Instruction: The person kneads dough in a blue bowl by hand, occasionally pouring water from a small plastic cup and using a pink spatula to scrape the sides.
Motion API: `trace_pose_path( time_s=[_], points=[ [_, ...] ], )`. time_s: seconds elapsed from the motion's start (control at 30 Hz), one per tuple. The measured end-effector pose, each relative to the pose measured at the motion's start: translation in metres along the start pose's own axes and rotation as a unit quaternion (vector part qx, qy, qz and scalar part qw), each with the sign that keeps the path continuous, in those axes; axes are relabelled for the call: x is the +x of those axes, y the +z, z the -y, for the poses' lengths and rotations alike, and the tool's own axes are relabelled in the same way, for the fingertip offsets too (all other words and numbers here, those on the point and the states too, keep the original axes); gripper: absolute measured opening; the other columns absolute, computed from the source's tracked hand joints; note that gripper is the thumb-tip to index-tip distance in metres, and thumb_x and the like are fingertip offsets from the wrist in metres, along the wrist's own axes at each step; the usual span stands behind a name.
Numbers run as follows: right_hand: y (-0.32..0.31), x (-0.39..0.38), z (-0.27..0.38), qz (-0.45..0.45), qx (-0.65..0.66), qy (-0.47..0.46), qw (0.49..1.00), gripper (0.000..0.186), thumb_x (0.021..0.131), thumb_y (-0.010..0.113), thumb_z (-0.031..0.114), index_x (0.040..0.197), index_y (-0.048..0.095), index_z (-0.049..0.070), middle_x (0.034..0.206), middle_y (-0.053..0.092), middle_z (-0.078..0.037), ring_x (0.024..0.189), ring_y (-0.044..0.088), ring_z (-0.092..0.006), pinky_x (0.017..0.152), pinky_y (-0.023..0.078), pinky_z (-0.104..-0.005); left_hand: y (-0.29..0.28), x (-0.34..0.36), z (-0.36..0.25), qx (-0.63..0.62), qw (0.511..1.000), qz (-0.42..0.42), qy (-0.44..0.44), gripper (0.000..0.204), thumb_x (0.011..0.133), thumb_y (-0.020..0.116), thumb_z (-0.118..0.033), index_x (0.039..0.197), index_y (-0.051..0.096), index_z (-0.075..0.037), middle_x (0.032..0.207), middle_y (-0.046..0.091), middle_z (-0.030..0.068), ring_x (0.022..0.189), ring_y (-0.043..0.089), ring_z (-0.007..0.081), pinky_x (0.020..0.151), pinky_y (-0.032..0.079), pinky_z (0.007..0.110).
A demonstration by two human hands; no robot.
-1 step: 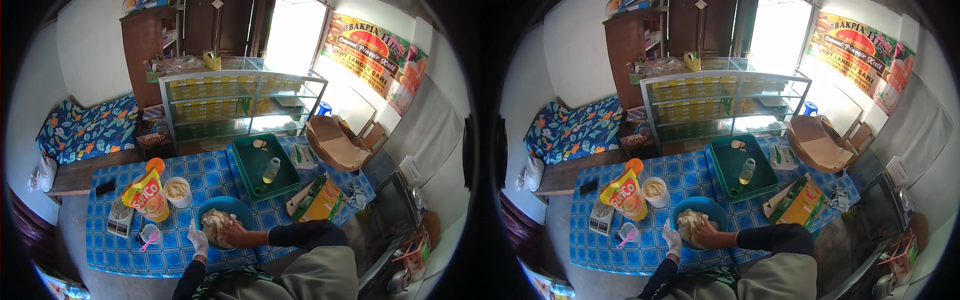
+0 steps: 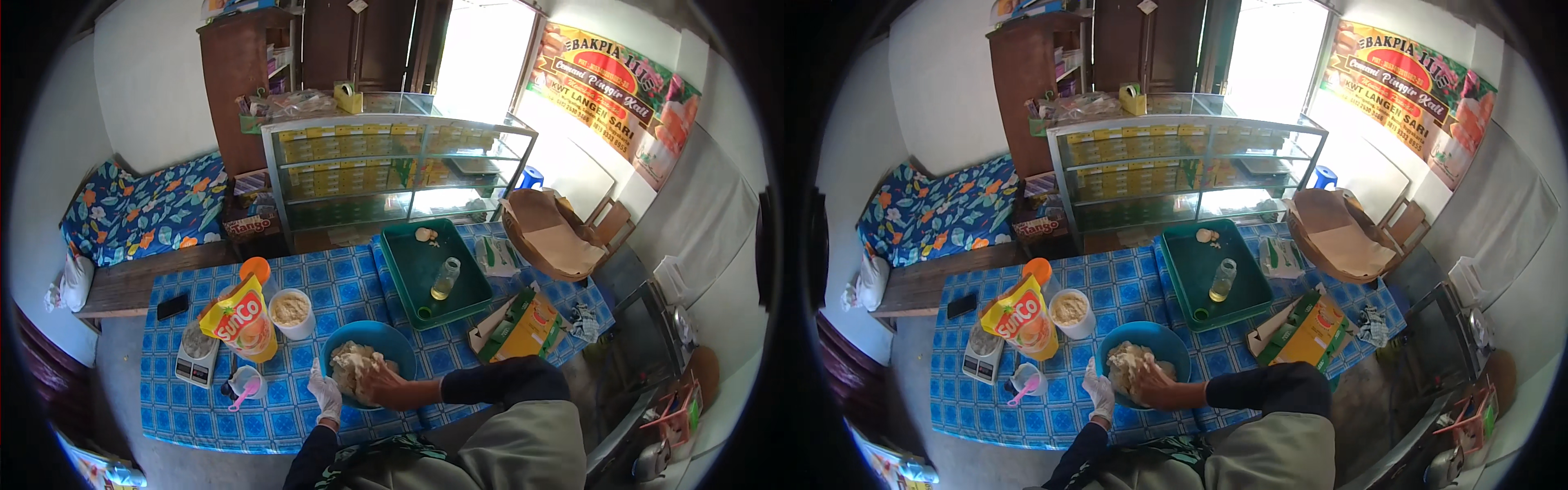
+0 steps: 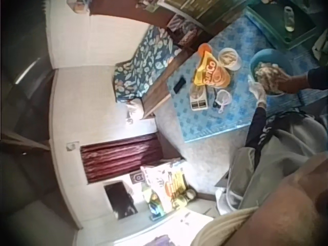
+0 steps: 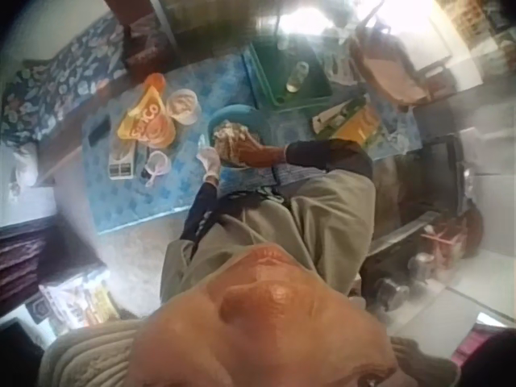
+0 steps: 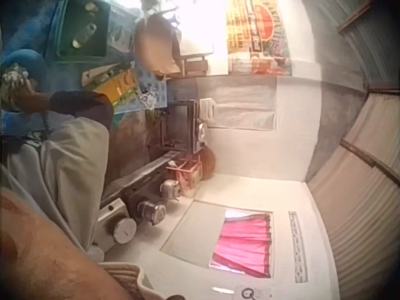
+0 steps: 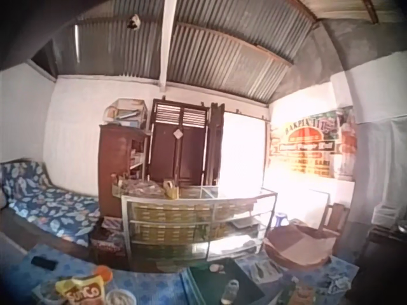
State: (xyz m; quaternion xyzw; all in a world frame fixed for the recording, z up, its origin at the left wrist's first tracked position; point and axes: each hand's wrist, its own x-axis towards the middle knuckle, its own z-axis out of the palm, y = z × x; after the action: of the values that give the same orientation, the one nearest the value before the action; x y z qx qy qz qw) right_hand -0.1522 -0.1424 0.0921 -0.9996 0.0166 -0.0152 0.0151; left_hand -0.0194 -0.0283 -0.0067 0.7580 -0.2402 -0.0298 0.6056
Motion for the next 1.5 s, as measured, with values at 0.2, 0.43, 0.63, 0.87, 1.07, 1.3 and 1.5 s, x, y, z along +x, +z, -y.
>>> trace_pose_path(
  time_s=[0.2,0.43,0.63,0.87,1.07,1.3,1.5],
  points=[
    [0.026,0.008,-0.008,0.08,0.0,-0.21,0.974,0.038,0.085,0.057,0.019,0.116,0.064,-0.001,0.121,0.058,-0.023,0.118,0.051,-0.0408,0.099,0.041,-0.0531,-0.001,-0.001,-0.004,0.013,1.0,0.007,0.013,0.052,0.081,0.041,0.007,0.132,0.052,0.008,0.122,0.061,0.0259,0.111,0.062,0.0345,0.098,0.044,0.035],
    [0.053,0.04,-0.009,0.11,-0.087,-0.253,0.957,0.033,0.078,0.061,0.02,0.106,0.066,0.002,0.107,0.063,-0.022,0.107,0.057,-0.0364,0.092,0.044,-0.0482,-0.003,-0.001,-0.021,-0.02,0.999,0.015,-0.037,0.05,0.083,0.041,0.007,0.132,0.052,0.008,0.123,0.061,0.0249,0.11,0.063,0.0332,0.096,0.046,0.034],
    [0.075,0.072,-0.014,0.185,0.067,-0.113,0.974,0.025,0.075,0.062,0.018,0.094,0.069,0.004,0.096,0.066,-0.021,0.095,0.063,-0.0357,0.084,0.048,-0.0454,0.0,0.01,-0.017,0.027,0.999,0.003,0.037,0.05,0.081,0.042,0.005,0.129,0.055,0.008,0.124,0.061,0.0266,0.112,0.062,0.0347,0.098,0.046,0.036],
    [0.058,0.069,-0.022,0.072,0.183,0.023,0.98,0.02,0.069,0.062,0.015,0.085,0.071,0.007,0.08,0.069,-0.017,0.076,0.067,-0.0335,0.072,0.049,-0.0463,-0.012,0.011,-0.018,-0.001,1.0,-0.006,-0.005,0.05,0.074,0.042,0.006,0.121,0.061,0.009,0.118,0.064,0.0262,0.114,0.061,0.0355,0.103,0.042,0.037],
    [0.036,0.031,-0.054,-0.325,0.547,0.025,0.771,0.026,0.069,0.068,-0.004,0.09,0.058,0.008,0.096,0.064,-0.009,0.098,0.062,-0.021,0.089,0.048,-0.0364,-0.026,0.014,-0.013,-0.069,0.996,0.027,-0.055,0.047,0.078,0.043,0.001,0.121,0.059,0.011,0.123,0.062,0.026,0.12,0.058,0.0331,0.107,0.039,0.036],
    [0.026,0.003,-0.044,-0.031,0.411,0.197,0.889,0.048,0.068,0.074,0.004,0.114,0.059,0.004,0.116,0.059,-0.014,0.108,0.055,-0.0292,0.092,0.046,-0.0458,-0.026,0.006,-0.016,0.034,0.999,0.029,-0.005,0.051,0.077,0.041,0.004,0.125,0.057,0.009,0.124,0.061,0.0258,0.118,0.058,0.0351,0.106,0.04,0.038],
    [-0.073,0.007,-0.061,0.098,0.098,0.082,0.987,0.02,0.067,0.068,0.022,0.073,0.067,0.003,0.082,0.067,-0.021,0.085,0.065,-0.0378,0.068,0.051,-0.047,-0.029,0.008,-0.02,0.087,0.995,0.047,0.003,0.053,0.077,0.042,0.005,0.128,0.055,0.007,0.126,0.059,0.0264,0.12,0.056,0.0382,0.107,0.039,0.039]
  ],
)
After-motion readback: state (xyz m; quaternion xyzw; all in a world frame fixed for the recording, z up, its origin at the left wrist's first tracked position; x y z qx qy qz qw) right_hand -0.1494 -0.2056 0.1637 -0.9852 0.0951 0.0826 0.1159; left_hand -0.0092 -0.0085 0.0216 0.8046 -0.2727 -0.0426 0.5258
